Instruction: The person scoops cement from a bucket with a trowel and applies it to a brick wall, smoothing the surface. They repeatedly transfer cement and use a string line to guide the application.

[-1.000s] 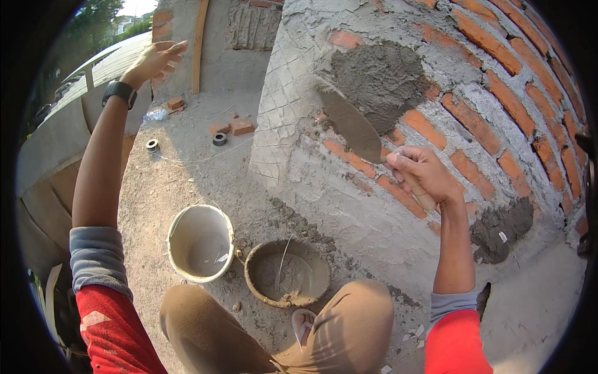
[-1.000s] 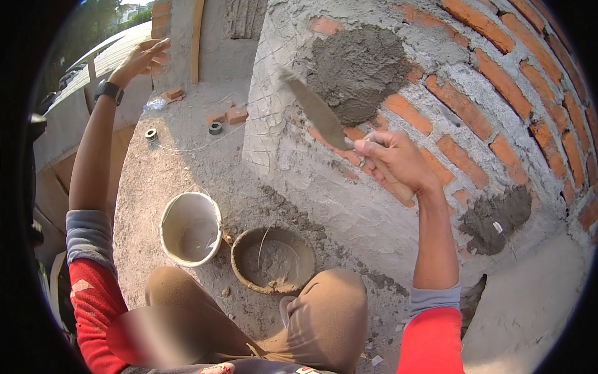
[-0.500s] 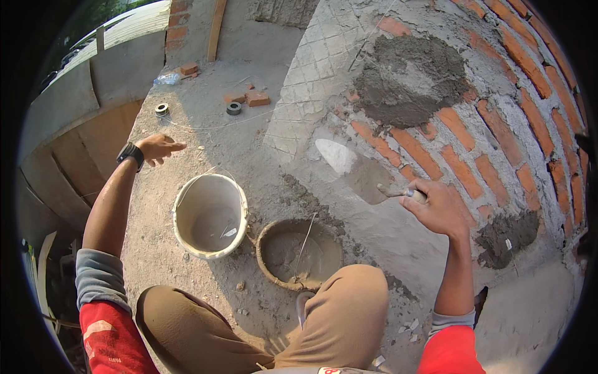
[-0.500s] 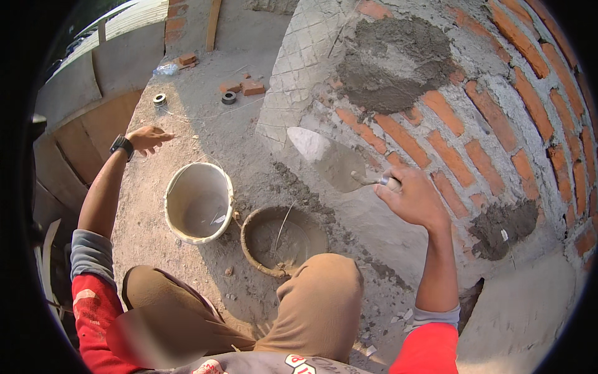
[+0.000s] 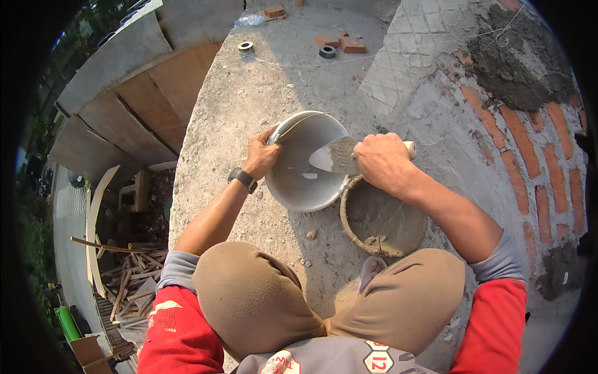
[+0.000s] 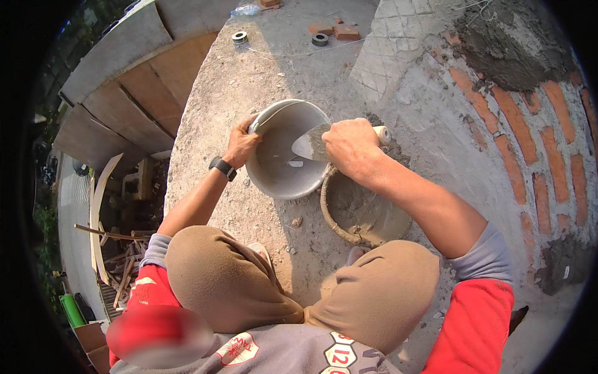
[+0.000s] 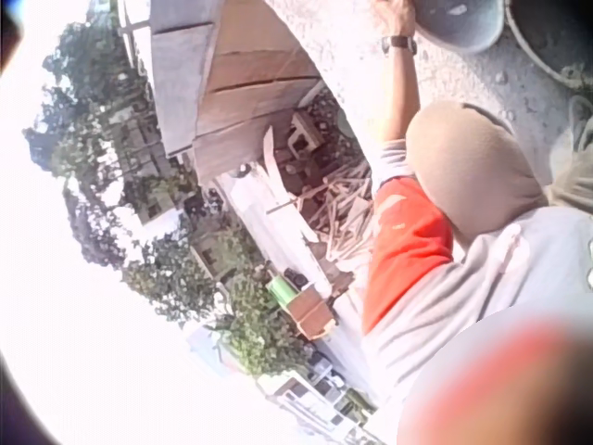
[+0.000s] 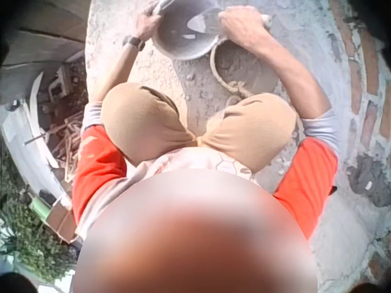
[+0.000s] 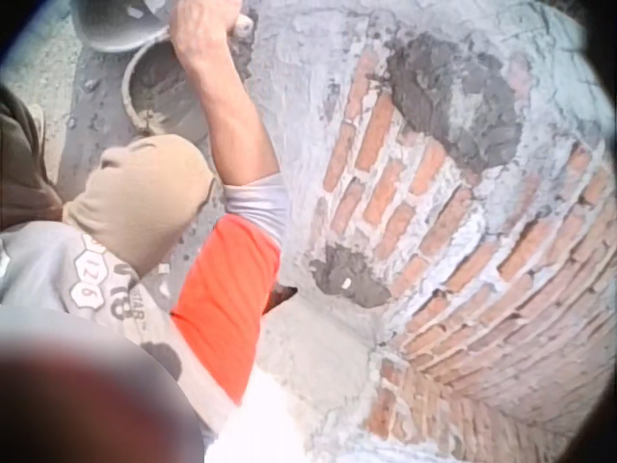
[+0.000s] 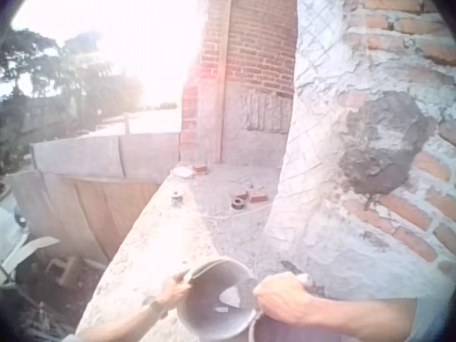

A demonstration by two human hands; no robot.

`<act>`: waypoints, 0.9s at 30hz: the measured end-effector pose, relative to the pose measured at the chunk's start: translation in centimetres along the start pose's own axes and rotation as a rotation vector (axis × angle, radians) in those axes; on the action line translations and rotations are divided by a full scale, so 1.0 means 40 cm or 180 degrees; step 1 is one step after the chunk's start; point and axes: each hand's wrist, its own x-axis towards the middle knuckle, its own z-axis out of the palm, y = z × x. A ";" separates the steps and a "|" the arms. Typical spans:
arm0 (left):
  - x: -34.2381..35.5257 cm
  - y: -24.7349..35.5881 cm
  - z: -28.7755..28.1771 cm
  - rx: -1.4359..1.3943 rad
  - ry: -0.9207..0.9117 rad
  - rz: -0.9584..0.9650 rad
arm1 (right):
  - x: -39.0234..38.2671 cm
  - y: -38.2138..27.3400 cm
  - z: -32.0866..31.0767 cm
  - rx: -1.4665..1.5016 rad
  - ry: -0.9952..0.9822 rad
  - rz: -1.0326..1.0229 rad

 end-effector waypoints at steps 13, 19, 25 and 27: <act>-0.009 0.273 0.013 -0.0354 0.0614 0.0946 | 0.129 -0.036 -0.002 0.0431 0.0456 0.0389; -0.008 0.266 0.032 -0.0560 0.0237 0.0982 | 0.087 -0.045 0.056 0.1365 0.0529 0.0360; -0.012 0.261 0.087 -0.1025 0.0006 0.1133 | 0.037 -0.052 0.114 0.2381 0.0439 0.0736; -0.013 0.261 0.101 -0.1153 0.0072 0.1021 | 0.026 -0.055 0.122 0.2832 0.0332 0.0976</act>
